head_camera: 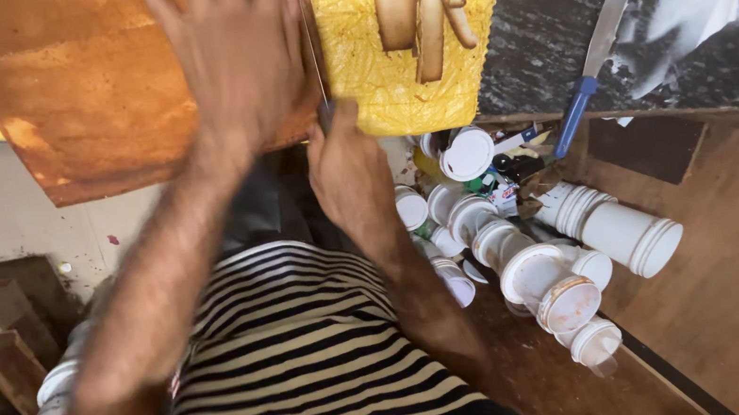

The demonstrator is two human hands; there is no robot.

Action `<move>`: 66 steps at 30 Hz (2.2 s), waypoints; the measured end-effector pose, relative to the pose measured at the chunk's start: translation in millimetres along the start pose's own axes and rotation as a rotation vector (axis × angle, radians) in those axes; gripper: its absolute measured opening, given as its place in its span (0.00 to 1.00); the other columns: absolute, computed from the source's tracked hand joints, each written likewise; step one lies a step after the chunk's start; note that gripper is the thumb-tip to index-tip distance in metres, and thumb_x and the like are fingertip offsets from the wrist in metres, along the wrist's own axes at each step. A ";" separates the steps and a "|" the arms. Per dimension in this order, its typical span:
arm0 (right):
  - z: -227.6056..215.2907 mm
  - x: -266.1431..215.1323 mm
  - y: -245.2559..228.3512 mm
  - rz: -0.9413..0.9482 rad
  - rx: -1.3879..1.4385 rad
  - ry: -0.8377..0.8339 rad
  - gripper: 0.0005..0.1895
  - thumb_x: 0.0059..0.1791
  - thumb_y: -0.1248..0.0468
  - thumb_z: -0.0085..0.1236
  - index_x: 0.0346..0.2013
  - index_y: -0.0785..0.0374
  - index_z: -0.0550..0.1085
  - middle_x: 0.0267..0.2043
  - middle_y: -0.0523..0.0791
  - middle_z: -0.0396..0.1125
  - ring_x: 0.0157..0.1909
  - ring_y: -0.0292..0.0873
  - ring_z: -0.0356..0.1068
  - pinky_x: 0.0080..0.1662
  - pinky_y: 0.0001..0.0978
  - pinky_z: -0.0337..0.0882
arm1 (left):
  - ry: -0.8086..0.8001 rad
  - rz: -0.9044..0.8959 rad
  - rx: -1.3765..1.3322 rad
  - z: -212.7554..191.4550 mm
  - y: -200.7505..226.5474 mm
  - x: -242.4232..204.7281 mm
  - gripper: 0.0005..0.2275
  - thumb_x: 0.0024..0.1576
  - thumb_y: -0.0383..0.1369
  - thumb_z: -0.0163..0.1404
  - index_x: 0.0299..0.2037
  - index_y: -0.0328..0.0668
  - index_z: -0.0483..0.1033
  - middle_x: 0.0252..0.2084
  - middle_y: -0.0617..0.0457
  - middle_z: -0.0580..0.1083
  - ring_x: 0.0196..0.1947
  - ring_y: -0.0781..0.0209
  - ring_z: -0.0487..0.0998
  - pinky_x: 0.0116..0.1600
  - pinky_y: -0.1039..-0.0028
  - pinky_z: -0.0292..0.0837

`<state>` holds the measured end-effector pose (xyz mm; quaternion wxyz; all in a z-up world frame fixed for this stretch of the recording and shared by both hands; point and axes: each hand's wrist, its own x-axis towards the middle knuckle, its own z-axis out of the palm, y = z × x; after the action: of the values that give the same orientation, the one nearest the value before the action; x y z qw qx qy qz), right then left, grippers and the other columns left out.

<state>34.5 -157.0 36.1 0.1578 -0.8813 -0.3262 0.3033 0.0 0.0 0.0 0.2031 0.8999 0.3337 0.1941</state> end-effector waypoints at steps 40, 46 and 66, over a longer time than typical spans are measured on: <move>71.2 -16.2 75.2 -0.064 0.223 0.074 0.19 0.56 0.60 0.50 0.50 0.73 0.58 0.27 0.66 0.68 0.32 0.73 0.71 0.31 0.61 0.69 | -0.184 -0.119 0.171 6.2 8.9 -53.0 0.25 0.72 0.44 0.46 0.80 0.55 0.64 0.83 0.56 0.48 0.80 0.32 0.37 0.70 0.19 0.23; 40.1 7.8 76.3 -0.102 0.242 0.208 0.14 0.57 0.63 0.49 0.48 0.70 0.60 0.28 0.64 0.69 0.33 0.72 0.70 0.33 0.63 0.66 | -0.177 -0.127 0.149 -7.1 16.4 -22.5 0.27 0.70 0.46 0.47 0.78 0.48 0.62 0.82 0.51 0.47 0.79 0.31 0.37 0.69 0.20 0.22; -19.8 27.8 20.2 -0.028 0.139 -0.157 0.16 0.58 0.58 0.47 0.48 0.70 0.60 0.22 0.61 0.68 0.27 0.68 0.72 0.29 0.59 0.69 | -0.090 0.002 0.151 22.1 -42.5 49.9 0.18 0.69 0.38 0.45 0.67 0.41 0.71 0.65 0.38 0.67 0.67 0.28 0.60 0.66 0.21 0.35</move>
<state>73.6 -154.8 29.7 0.1966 -0.8372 -0.3282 0.3908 23.6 58.2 -28.9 0.1494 0.9208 0.3368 0.1281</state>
